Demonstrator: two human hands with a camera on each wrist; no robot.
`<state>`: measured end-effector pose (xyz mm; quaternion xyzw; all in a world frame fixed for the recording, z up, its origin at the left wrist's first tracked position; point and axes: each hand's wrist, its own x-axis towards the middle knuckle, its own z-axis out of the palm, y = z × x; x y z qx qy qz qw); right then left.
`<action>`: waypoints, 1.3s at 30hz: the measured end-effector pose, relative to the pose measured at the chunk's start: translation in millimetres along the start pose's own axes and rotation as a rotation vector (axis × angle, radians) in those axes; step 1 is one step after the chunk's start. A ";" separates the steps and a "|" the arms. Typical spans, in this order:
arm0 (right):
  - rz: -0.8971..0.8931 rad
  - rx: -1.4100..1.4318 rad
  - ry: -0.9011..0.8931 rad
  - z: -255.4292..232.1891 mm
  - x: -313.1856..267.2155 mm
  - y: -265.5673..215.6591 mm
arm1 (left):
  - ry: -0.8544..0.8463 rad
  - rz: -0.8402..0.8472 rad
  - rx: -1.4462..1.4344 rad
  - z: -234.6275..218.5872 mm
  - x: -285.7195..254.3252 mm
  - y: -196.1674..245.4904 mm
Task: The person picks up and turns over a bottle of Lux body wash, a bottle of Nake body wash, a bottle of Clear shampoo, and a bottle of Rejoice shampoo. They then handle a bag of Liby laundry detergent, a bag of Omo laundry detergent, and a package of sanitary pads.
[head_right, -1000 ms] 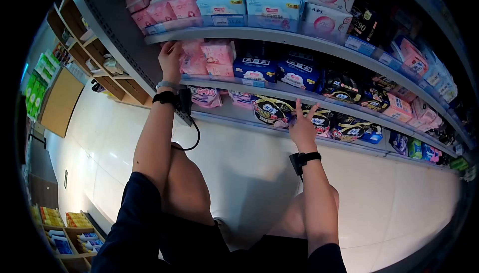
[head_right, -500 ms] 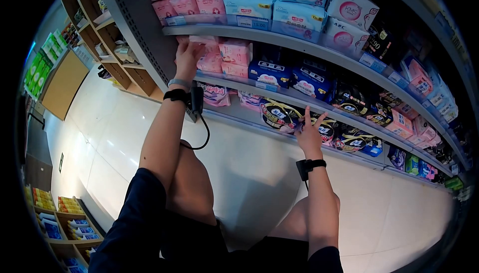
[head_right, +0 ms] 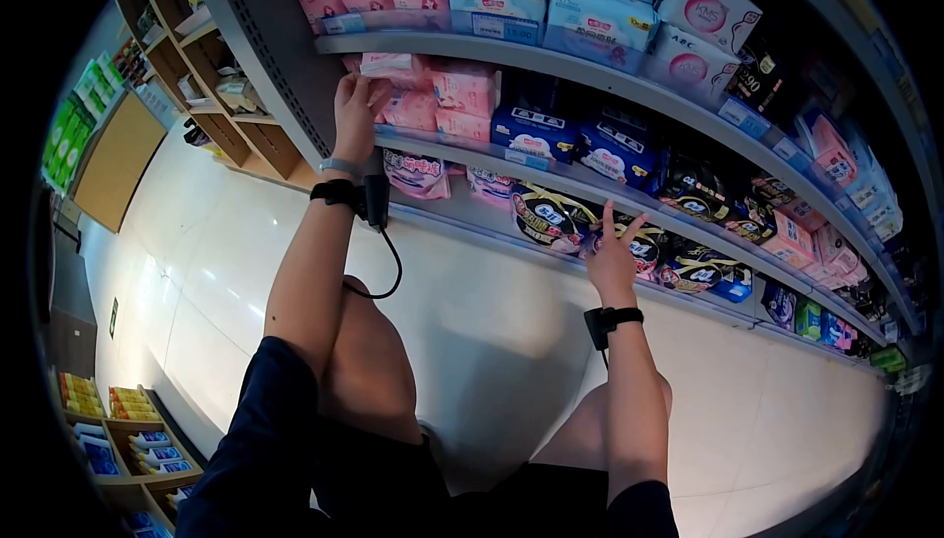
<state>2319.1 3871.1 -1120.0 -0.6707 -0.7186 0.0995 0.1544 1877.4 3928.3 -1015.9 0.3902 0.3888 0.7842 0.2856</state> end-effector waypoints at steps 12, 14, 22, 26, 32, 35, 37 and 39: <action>0.005 -0.012 0.004 -1.8 0.1 1.9 | 0.035 -0.181 -0.027 4.4 -20.9 -43.7; 0.003 -0.001 0.001 -1.7 0.4 3.1 | 0.057 -0.168 -0.101 0.4 -16.8 -35.1; -0.012 0.045 0.012 -4.5 -2.7 5.0 | 0.295 -0.159 -0.197 -61.3 2.1 -27.5; -0.055 0.126 -0.025 -14.1 -5.9 12.8 | 0.155 -0.151 -0.109 -48.3 -19.7 8.6; -0.352 0.619 -0.272 -14.1 -31.5 0.9 | -0.093 -0.118 0.109 12.4 -99.7 38.1; -0.317 1.138 -0.608 -46.7 -70.9 -59.7 | -0.154 -0.048 0.300 51.7 -176.8 47.3; -0.314 1.395 -0.711 -56.1 -83.6 -84.5 | -0.130 -0.247 0.149 77.7 -219.4 55.0; -0.030 1.919 -0.670 -63.8 -84.5 -98.3 | -0.197 -0.232 0.045 90.3 -249.6 61.9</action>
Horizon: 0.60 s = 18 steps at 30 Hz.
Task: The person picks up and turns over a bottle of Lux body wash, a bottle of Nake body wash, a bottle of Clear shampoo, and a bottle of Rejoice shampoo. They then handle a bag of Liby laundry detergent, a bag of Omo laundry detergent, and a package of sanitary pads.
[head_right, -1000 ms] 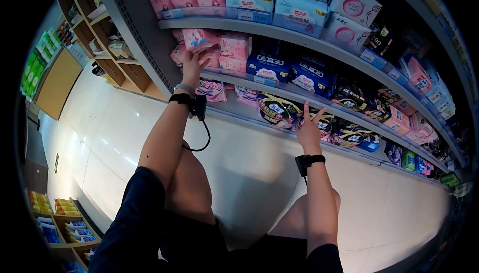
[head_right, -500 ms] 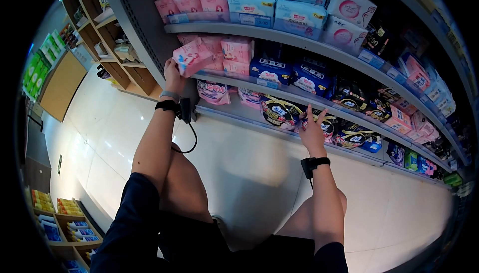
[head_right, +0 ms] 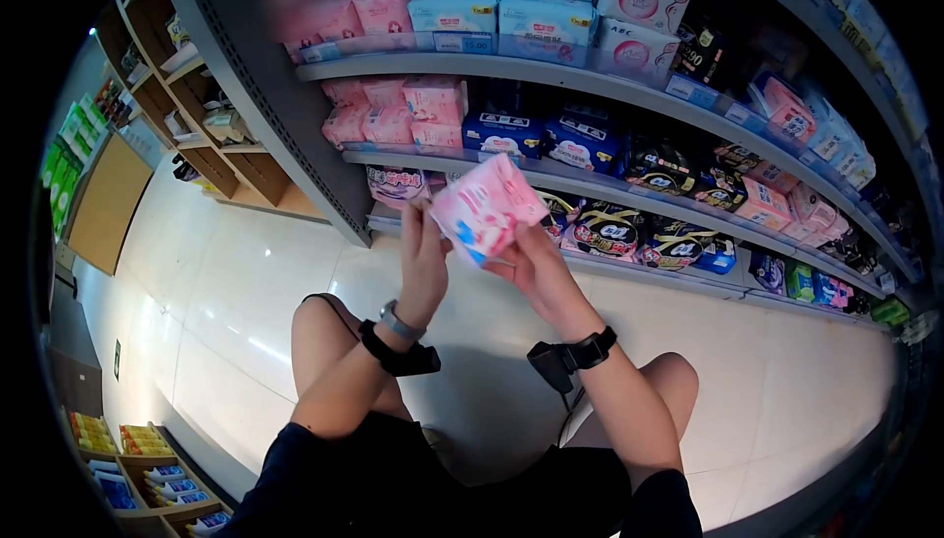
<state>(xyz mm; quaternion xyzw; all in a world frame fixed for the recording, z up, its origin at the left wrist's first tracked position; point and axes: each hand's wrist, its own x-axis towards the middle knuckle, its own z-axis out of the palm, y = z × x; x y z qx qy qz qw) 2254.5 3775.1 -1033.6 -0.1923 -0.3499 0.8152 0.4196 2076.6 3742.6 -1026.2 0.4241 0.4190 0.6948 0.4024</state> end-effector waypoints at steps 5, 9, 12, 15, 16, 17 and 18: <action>-0.175 -0.006 0.175 15.2 -9.8 -29.3 | -0.430 0.080 0.143 -19.5 -18.4 16.8; -0.154 -0.024 0.161 4.2 -16.9 -40.6 | -0.326 0.033 0.292 -95.4 -3.2 77.7; -0.169 -0.016 0.205 -3.3 -21.6 -39.3 | 0.080 0.081 0.564 -194.3 39.5 143.7; -0.182 -0.098 0.200 -18.3 -20.2 -33.7 | 0.105 0.340 0.657 -247.1 38.8 233.1; -0.181 -0.088 0.219 -18.7 -23.0 -33.6 | 0.096 0.353 0.640 -237.2 23.8 264.2; -0.185 -0.157 0.222 -15.6 -24.9 -35.8 | 0.028 0.309 0.612 -229.6 5.5 283.8; -0.185 -0.229 0.221 -13.7 -25.0 -37.4 | -0.036 0.267 0.582 -220.3 -12.7 298.4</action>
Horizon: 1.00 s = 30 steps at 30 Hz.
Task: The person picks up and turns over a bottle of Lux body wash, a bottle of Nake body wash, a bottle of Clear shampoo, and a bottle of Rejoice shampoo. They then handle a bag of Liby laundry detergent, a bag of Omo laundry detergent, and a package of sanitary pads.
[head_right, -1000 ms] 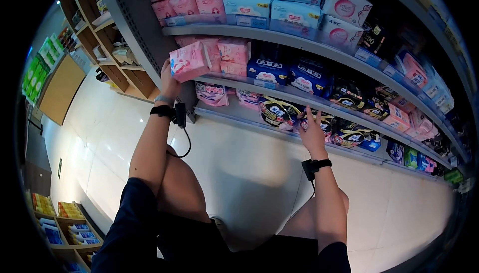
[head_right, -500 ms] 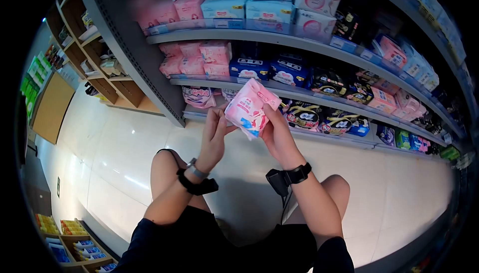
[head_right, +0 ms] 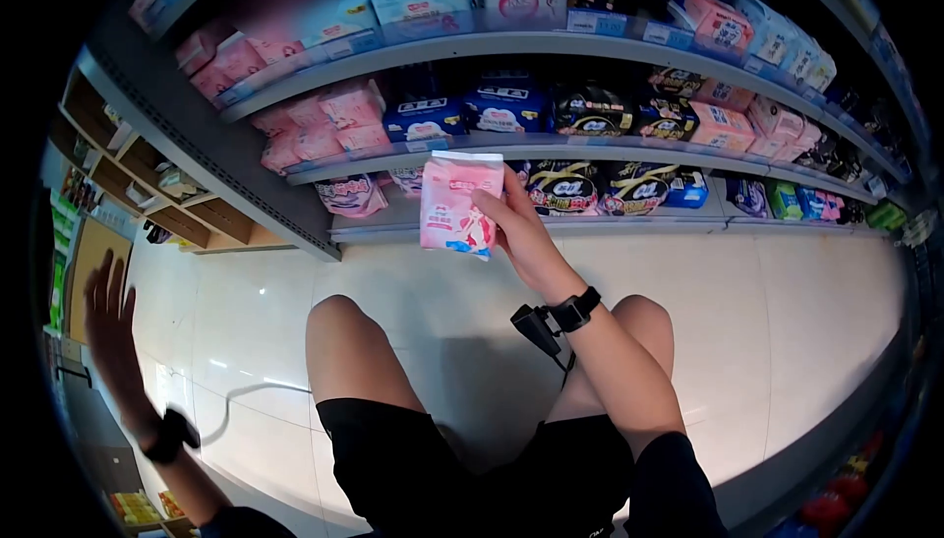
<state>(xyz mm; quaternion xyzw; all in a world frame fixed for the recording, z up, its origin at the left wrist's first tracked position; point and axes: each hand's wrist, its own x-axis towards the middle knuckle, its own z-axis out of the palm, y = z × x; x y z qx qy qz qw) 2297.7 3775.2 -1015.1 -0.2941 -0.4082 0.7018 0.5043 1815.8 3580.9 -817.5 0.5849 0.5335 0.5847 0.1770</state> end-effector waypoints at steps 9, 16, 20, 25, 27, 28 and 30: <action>-0.003 0.035 0.015 9.6 16.8 7.2 | -0.542 -0.442 -0.718 209.6 5.8 57.0; -0.062 -0.111 -0.002 8.9 23.3 7.9 | -0.553 -0.603 -0.450 364.9 -7.3 -114.0; -0.121 -0.179 0.082 -2.8 25.2 29.4 | -0.523 -0.571 -0.708 406.2 -32.4 -142.8; -0.160 -0.234 0.062 -12.8 21.0 38.6 | -0.452 -0.458 -0.608 423.3 -44.6 -148.8; -0.127 -0.293 0.062 -19.8 18.4 31.2 | -0.469 -0.453 -0.627 424.3 -45.3 -144.6; -0.102 -0.355 0.054 -21.4 16.7 27.8 | -0.482 -0.437 -0.645 423.9 -44.7 -141.2; -0.120 -0.361 0.067 -24.4 13.1 28.7 | -0.491 -0.438 -0.648 422.0 -44.5 -137.6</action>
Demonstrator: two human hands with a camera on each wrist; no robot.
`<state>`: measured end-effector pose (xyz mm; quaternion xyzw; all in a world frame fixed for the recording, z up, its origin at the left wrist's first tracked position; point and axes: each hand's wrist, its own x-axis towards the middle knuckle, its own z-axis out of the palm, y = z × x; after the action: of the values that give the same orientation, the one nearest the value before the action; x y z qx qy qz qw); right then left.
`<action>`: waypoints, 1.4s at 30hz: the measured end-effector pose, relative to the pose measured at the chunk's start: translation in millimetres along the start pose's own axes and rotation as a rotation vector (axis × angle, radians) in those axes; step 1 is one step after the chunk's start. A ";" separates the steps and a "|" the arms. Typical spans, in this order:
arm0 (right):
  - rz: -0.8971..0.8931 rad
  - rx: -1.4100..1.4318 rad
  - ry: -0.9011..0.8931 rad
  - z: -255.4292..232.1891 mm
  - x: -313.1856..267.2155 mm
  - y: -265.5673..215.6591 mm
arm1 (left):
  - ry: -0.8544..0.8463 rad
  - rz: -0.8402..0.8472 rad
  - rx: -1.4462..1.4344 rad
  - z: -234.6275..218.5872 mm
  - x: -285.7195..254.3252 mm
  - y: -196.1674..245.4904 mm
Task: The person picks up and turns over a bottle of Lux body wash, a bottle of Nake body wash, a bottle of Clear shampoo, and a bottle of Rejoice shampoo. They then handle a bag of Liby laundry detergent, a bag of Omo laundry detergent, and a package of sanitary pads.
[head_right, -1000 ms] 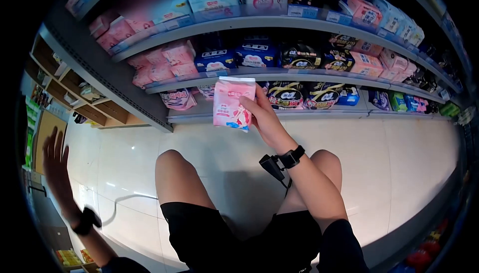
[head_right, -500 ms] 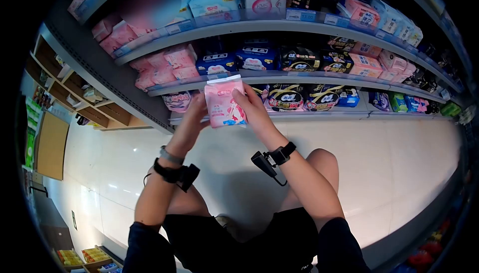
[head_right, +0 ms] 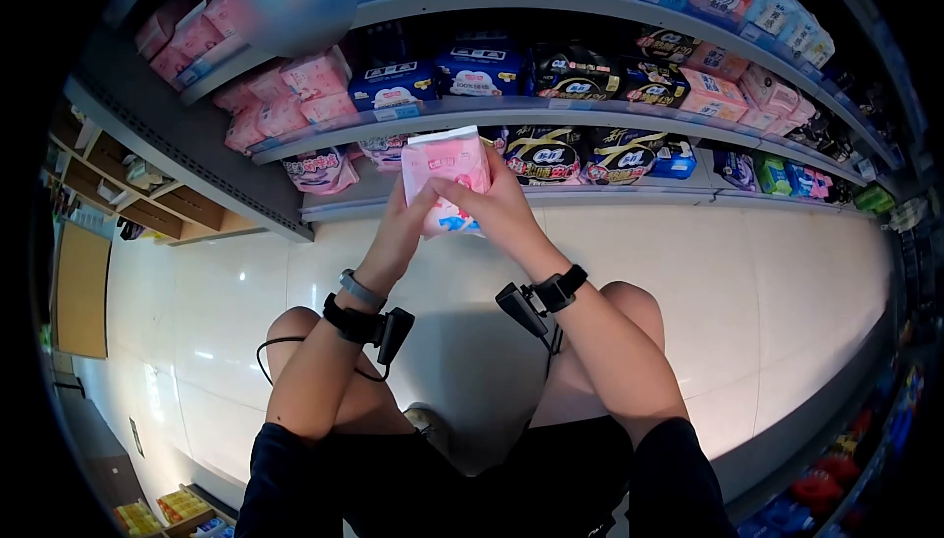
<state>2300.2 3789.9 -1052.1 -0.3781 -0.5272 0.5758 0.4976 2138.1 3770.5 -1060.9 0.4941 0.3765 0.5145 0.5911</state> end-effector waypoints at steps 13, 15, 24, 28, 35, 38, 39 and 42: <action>-0.096 0.061 -0.016 1.3 -13.5 -11.5 | -0.050 0.116 -0.006 -0.2 -4.6 7.7; -0.109 0.046 -0.036 1.0 -12.2 -12.3 | -0.044 0.153 0.007 0.8 -5.5 13.6; -0.170 0.007 -0.080 8.9 1.0 -0.4 | 0.198 0.126 0.058 -29.4 0.6 18.4; -0.118 -0.034 -0.082 16.3 -2.1 5.9 | 0.025 0.137 0.076 -25.3 -5.1 13.8; -0.087 0.047 -0.091 23.4 -3.2 -1.2 | -0.011 0.055 0.094 -36.2 -1.2 20.2; -0.125 -0.008 -0.083 25.1 -1.0 5.3 | -0.094 -0.021 0.169 -52.1 4.1 22.2; -0.111 0.007 -0.092 27.0 -1.1 7.0 | -0.081 -0.015 0.170 -59.1 6.0 24.9; -0.085 -0.115 -0.057 30.1 -1.9 10.8 | 0.120 0.080 0.298 -88.1 14.0 43.6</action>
<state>2269.8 3781.6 -1058.1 -0.3668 -0.5888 0.5336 0.4838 2046.3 3800.8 -1037.7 0.5594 0.4630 0.5048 0.4669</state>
